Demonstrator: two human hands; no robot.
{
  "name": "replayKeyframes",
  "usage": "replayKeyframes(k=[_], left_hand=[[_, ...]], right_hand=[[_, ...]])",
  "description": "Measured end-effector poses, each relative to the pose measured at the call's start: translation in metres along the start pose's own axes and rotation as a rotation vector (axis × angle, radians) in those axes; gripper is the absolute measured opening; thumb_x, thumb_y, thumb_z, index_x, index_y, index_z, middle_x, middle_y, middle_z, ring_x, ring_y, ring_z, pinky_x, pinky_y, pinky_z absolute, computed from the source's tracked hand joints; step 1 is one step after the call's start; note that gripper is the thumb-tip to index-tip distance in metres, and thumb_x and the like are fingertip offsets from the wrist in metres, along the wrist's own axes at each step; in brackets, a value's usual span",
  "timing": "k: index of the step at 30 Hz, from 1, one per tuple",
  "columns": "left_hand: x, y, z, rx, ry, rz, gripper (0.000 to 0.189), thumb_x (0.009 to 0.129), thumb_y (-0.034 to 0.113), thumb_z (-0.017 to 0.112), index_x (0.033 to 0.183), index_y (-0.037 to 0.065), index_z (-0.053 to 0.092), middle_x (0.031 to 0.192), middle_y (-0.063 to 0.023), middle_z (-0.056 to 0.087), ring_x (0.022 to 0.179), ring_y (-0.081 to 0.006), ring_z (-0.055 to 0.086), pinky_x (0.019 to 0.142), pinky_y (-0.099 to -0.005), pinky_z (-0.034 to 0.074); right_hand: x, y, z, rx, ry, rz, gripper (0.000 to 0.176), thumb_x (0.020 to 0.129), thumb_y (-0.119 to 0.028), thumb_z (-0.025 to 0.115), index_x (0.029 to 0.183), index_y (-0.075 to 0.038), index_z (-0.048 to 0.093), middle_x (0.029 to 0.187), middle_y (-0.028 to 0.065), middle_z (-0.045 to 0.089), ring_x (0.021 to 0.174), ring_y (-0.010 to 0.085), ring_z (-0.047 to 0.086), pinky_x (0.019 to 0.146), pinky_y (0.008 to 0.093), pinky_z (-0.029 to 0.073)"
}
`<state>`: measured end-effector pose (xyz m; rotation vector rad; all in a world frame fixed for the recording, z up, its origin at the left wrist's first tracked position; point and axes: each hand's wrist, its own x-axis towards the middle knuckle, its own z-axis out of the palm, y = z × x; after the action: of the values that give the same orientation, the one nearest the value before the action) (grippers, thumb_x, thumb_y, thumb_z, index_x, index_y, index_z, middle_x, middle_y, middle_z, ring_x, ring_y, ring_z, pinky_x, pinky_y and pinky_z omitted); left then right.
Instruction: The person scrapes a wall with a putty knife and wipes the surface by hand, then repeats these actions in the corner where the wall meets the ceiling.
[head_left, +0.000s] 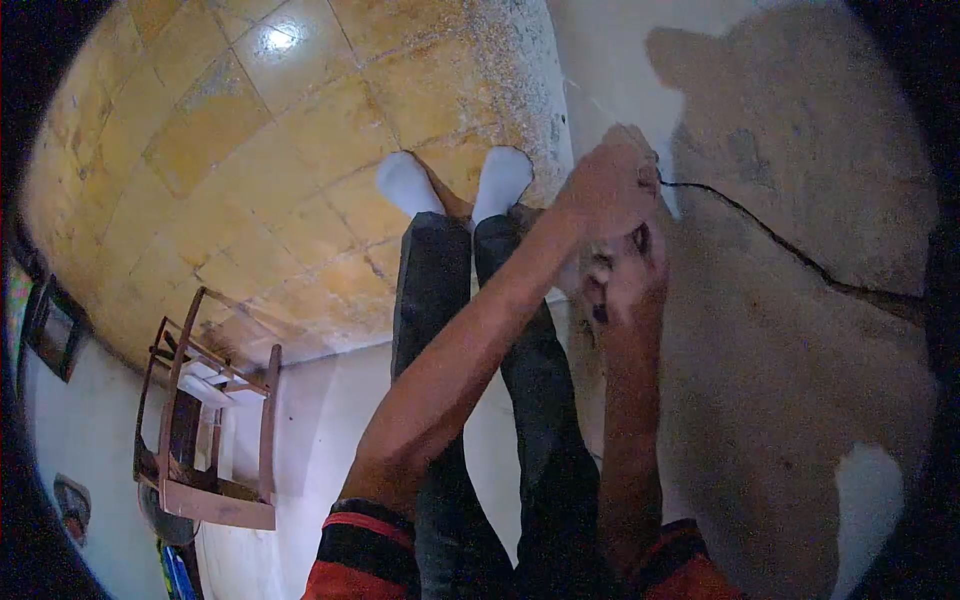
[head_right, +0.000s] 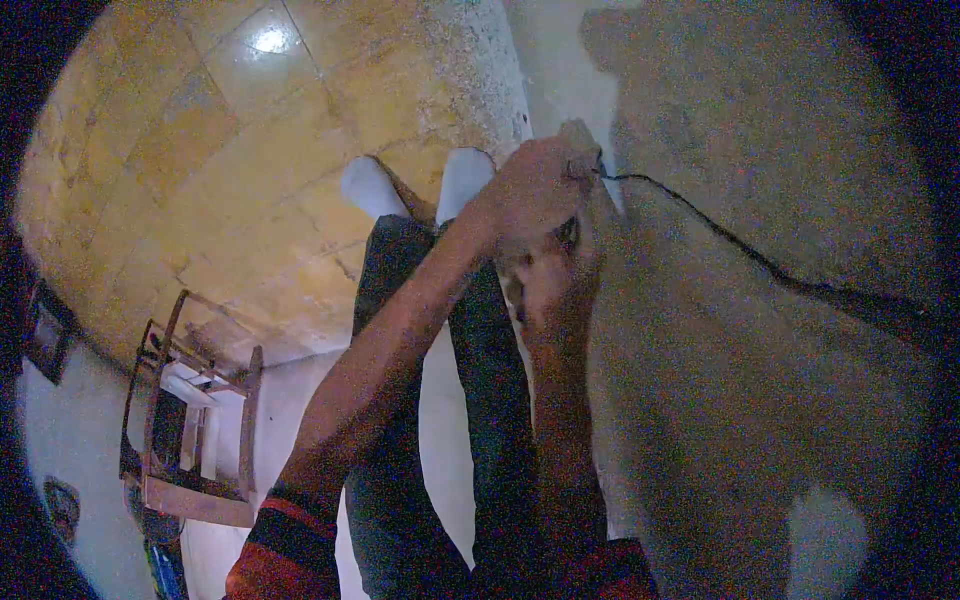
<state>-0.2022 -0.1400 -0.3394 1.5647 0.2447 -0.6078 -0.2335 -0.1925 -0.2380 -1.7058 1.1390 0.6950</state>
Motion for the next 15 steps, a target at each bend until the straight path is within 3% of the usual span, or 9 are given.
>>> replayKeyframes(k=[1,4,7,10,11,15], left_hand=[[-0.003,0.0,0.006,0.02,0.04,0.042,0.026,0.07,0.022,0.064,0.086,0.002,0.068,0.087,-0.0229,0.065,0.087,-0.0413,0.063,0.078,-0.0459,0.051],[0.017,-0.017,-0.004,-0.011,-0.019,-0.119,0.025,0.069,0.021,0.064,0.084,0.002,0.068,0.088,-0.0234,0.065,0.088,-0.0426,0.063,0.078,-0.0464,0.051],[0.014,-0.026,0.004,-0.089,-0.032,0.03,0.025,0.069,0.02,0.064,0.086,0.003,0.068,0.095,-0.0236,0.064,0.089,-0.0432,0.062,0.079,-0.0469,0.051],[0.009,-0.014,0.011,0.019,0.041,0.033,0.027,0.068,0.021,0.065,0.088,0.004,0.068,0.098,-0.0239,0.062,0.089,-0.0429,0.062,0.08,-0.047,0.051],[0.013,-0.017,0.009,0.054,0.023,0.005,0.027,0.068,0.021,0.066,0.088,0.004,0.068,0.098,-0.0236,0.062,0.089,-0.0428,0.062,0.08,-0.0469,0.051],[0.01,-0.016,0.005,0.098,0.04,-0.016,0.025,0.068,0.021,0.066,0.088,0.006,0.069,0.097,-0.0226,0.063,0.089,-0.0422,0.062,0.081,-0.0463,0.052]], right_hand=[[0.003,0.0,-0.005,-0.017,-0.009,-0.034,0.031,0.092,-0.028,0.058,0.119,-0.013,0.052,0.079,0.0008,0.053,0.056,0.0096,0.048,0.043,0.0268,0.038],[0.019,0.009,0.001,-0.092,-0.04,-0.051,0.029,0.092,-0.028,0.057,0.117,-0.013,0.052,0.078,0.0007,0.052,0.056,0.0093,0.048,0.044,0.0261,0.039],[-0.005,-0.017,0.017,-0.026,-0.061,0.079,0.025,0.092,-0.023,0.055,0.114,-0.011,0.052,0.079,0.0014,0.052,0.056,0.0109,0.049,0.046,0.0254,0.04],[-0.009,-0.034,-0.004,0.048,-0.157,0.153,0.023,0.092,-0.02,0.052,0.113,-0.01,0.05,0.08,0.0017,0.052,0.057,0.0114,0.048,0.046,0.0251,0.039],[0.018,-0.004,-0.004,0.087,-0.149,0.133,0.022,0.093,-0.019,0.051,0.113,-0.01,0.05,0.08,0.0017,0.051,0.056,0.0114,0.048,0.045,0.0252,0.039],[0.018,0.01,0.013,0.017,-0.008,0.019,0.02,0.093,-0.018,0.05,0.112,-0.011,0.049,0.08,0.0023,0.051,0.058,0.0118,0.048,0.045,0.026,0.038]])
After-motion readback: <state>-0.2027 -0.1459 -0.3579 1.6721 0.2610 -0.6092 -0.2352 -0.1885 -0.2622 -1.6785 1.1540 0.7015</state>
